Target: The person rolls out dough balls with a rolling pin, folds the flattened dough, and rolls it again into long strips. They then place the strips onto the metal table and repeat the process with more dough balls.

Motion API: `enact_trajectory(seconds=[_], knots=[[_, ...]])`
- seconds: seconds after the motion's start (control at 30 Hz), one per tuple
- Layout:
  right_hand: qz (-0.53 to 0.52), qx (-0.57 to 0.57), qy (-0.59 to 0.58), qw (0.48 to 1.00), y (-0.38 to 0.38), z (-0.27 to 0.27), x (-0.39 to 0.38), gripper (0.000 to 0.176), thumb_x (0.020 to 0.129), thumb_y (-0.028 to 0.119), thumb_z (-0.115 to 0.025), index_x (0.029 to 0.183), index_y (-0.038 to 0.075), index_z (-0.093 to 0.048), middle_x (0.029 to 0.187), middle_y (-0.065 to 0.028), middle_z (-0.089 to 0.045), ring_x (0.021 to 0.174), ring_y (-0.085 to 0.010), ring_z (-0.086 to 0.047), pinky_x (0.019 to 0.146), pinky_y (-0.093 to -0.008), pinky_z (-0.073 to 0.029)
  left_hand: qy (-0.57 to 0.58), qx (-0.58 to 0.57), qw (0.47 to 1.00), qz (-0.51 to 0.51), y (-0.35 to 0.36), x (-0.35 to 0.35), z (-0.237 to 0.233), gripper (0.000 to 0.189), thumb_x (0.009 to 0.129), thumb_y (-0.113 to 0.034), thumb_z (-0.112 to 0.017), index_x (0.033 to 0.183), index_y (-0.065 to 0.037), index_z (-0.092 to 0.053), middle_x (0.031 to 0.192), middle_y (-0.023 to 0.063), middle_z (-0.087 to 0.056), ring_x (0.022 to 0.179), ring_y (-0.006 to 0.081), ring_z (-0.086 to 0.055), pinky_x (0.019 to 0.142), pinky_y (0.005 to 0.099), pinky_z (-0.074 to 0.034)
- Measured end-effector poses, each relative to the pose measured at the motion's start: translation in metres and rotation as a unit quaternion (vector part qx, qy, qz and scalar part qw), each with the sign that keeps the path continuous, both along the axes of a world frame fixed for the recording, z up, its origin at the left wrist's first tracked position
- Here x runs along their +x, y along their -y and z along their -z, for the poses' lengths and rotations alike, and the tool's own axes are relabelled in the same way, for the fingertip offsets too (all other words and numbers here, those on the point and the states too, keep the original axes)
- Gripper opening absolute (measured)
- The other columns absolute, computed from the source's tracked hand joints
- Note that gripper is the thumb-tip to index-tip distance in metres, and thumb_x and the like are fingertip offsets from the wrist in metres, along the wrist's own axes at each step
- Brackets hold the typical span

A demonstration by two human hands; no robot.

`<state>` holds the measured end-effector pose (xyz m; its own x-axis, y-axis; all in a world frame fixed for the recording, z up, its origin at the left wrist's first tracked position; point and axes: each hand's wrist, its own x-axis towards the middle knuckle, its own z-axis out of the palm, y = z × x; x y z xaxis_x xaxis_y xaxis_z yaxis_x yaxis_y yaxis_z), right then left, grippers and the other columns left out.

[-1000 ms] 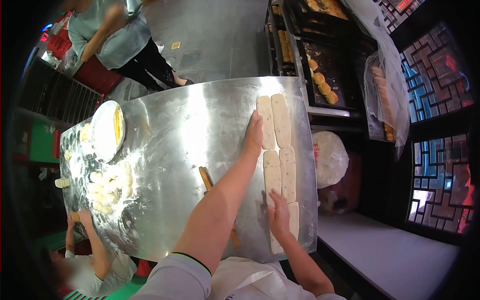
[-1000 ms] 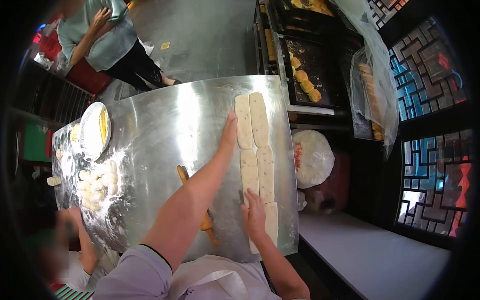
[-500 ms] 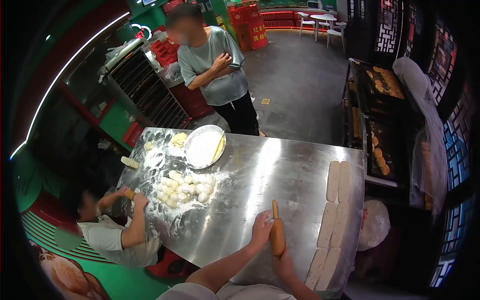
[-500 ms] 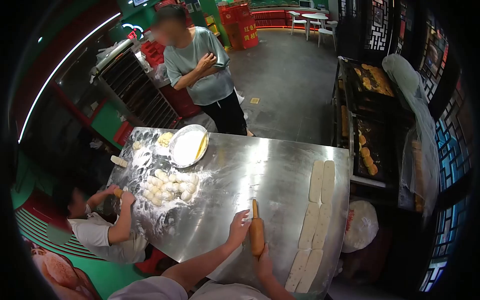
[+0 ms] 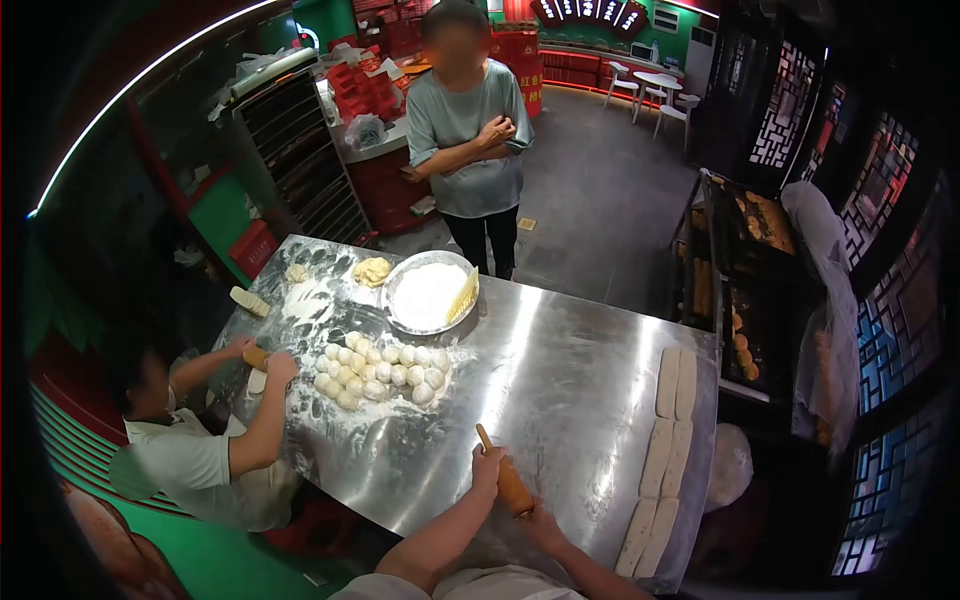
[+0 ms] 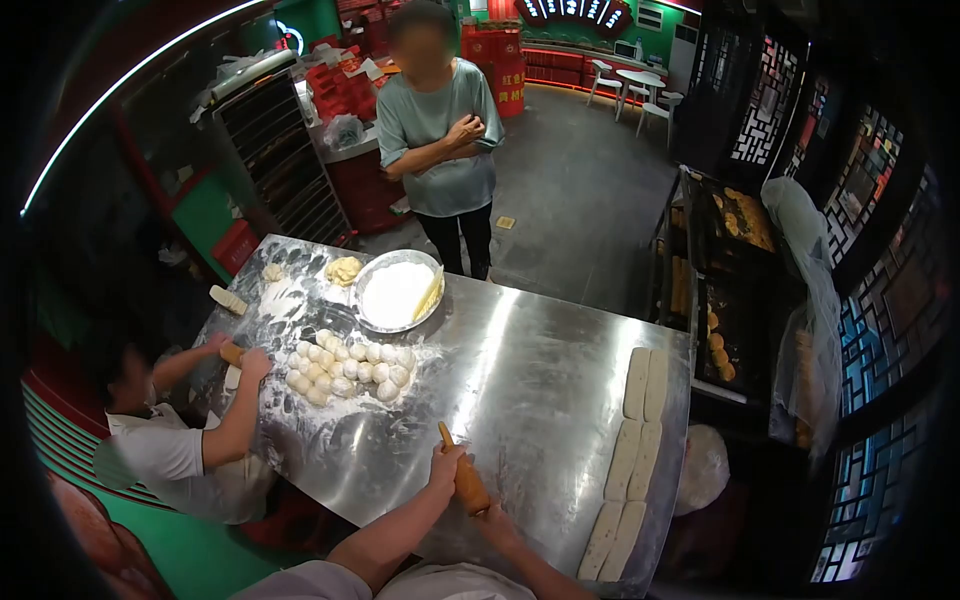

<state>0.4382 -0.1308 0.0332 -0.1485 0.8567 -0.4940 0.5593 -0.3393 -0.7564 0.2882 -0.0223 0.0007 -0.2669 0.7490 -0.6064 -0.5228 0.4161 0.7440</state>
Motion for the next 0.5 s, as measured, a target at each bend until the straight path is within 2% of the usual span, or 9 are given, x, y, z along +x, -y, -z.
enact_trajectory(seconds=[0.03,0.1,0.23,0.27,0.3,0.33,0.4,0.43,0.5], knots=[[-0.017,-0.005,0.003,1.000,-0.002,-0.010,-0.005,0.067,0.088,0.025,-0.063,0.143,0.005,-0.031,0.102,-0.0269,-0.066,0.097,-0.0455,-0.065,0.081,-0.0475,-0.052,-0.007,0.019,1.000,0.007,-0.005,-0.018,0.010,0.061,0.085,-0.015,-0.072,0.136,0.001,-0.043,0.093,0.0091,-0.060,0.074,0.0170,-0.061,0.066,0.0300,-0.052],[-0.004,0.022,0.004,1.000,-0.010,-0.035,-0.005,0.066,0.088,0.025,-0.062,0.143,0.006,-0.032,0.100,-0.0271,-0.067,0.096,-0.0454,-0.066,0.081,-0.0473,-0.052,-0.163,0.072,0.984,0.017,-0.009,-0.043,0.024,0.058,0.090,-0.020,-0.068,0.139,0.001,-0.044,0.100,0.0093,-0.060,0.087,0.0167,-0.061,0.076,0.0312,-0.052],[0.068,0.083,0.036,0.994,-0.025,-0.025,0.014,0.063,0.088,0.026,-0.062,0.142,0.008,-0.034,0.097,-0.0277,-0.068,0.094,-0.0463,-0.066,0.079,-0.0497,-0.053,-0.146,0.031,0.984,0.094,0.031,-0.081,-0.006,0.051,0.091,-0.021,-0.065,0.136,-0.002,-0.050,0.115,0.0123,-0.060,0.103,0.0222,-0.060,0.089,0.0336,-0.049],[0.083,0.086,0.065,0.991,-0.030,-0.015,0.023,0.062,0.088,0.025,-0.062,0.141,0.008,-0.033,0.096,-0.0282,-0.068,0.093,-0.0470,-0.066,0.077,-0.0510,-0.053,-0.346,0.123,0.908,0.202,0.050,-0.090,-0.002,0.051,0.090,-0.022,-0.064,0.136,-0.005,-0.051,0.124,0.0137,-0.057,0.113,0.0261,-0.057,0.096,0.0377,-0.045],[0.099,0.089,0.094,0.987,-0.035,-0.007,0.032,0.061,0.088,0.024,-0.062,0.140,0.008,-0.033,0.095,-0.0286,-0.068,0.091,-0.0477,-0.066,0.075,-0.0522,-0.053,-0.524,0.205,0.771,0.298,0.068,-0.099,-0.001,0.051,0.089,-0.022,-0.064,0.136,-0.007,-0.052,0.133,0.0150,-0.054,0.123,0.0299,-0.053,0.103,0.0417,-0.041],[0.104,0.083,0.129,0.983,-0.040,-0.002,0.040,0.060,0.089,0.023,-0.061,0.139,0.009,-0.031,0.092,-0.0286,-0.068,0.088,-0.0483,-0.066,0.072,-0.0530,-0.053,-0.522,0.205,0.773,0.296,0.084,-0.108,-0.001,0.051,0.089,-0.022,-0.064,0.136,-0.007,-0.052,0.133,0.0150,-0.054,0.123,0.0299,-0.053,0.103,0.0417,-0.041],[0.098,0.072,0.194,0.974,-0.043,0.001,0.050,0.055,0.089,0.022,-0.063,0.133,0.005,-0.035,0.092,-0.0294,-0.067,0.088,-0.0484,-0.066,0.072,-0.0522,-0.053,-0.603,0.214,0.650,0.410,0.112,-0.125,-0.002,0.058,0.087,-0.025,-0.064,0.141,-0.012,-0.049,0.150,0.0146,-0.041,0.140,0.0330,-0.037,0.113,0.0497,-0.030],[0.099,0.076,0.191,0.974,-0.045,0.014,0.059,0.052,0.088,0.023,-0.065,0.127,0.001,-0.040,0.092,-0.0293,-0.068,0.087,-0.0485,-0.066,0.072,-0.0522,-0.053,-0.596,0.211,0.657,0.410,0.116,-0.136,0.001,0.058,0.087,-0.025,-0.064,0.141,-0.012,-0.049,0.150,0.0146,-0.041,0.140,0.0330,-0.037,0.113,0.0497,-0.030],[0.039,0.158,0.218,0.962,-0.035,0.052,0.080,0.041,0.087,0.031,-0.067,0.107,-0.002,-0.053,0.073,-0.0239,-0.066,0.067,-0.0439,-0.067,0.060,-0.0499,-0.054,-0.650,0.162,0.565,0.483,0.138,-0.158,0.006,0.063,0.088,-0.029,-0.065,0.145,-0.014,-0.044,0.157,0.0108,-0.031,0.148,0.0304,-0.021,0.118,0.0542,-0.019]])
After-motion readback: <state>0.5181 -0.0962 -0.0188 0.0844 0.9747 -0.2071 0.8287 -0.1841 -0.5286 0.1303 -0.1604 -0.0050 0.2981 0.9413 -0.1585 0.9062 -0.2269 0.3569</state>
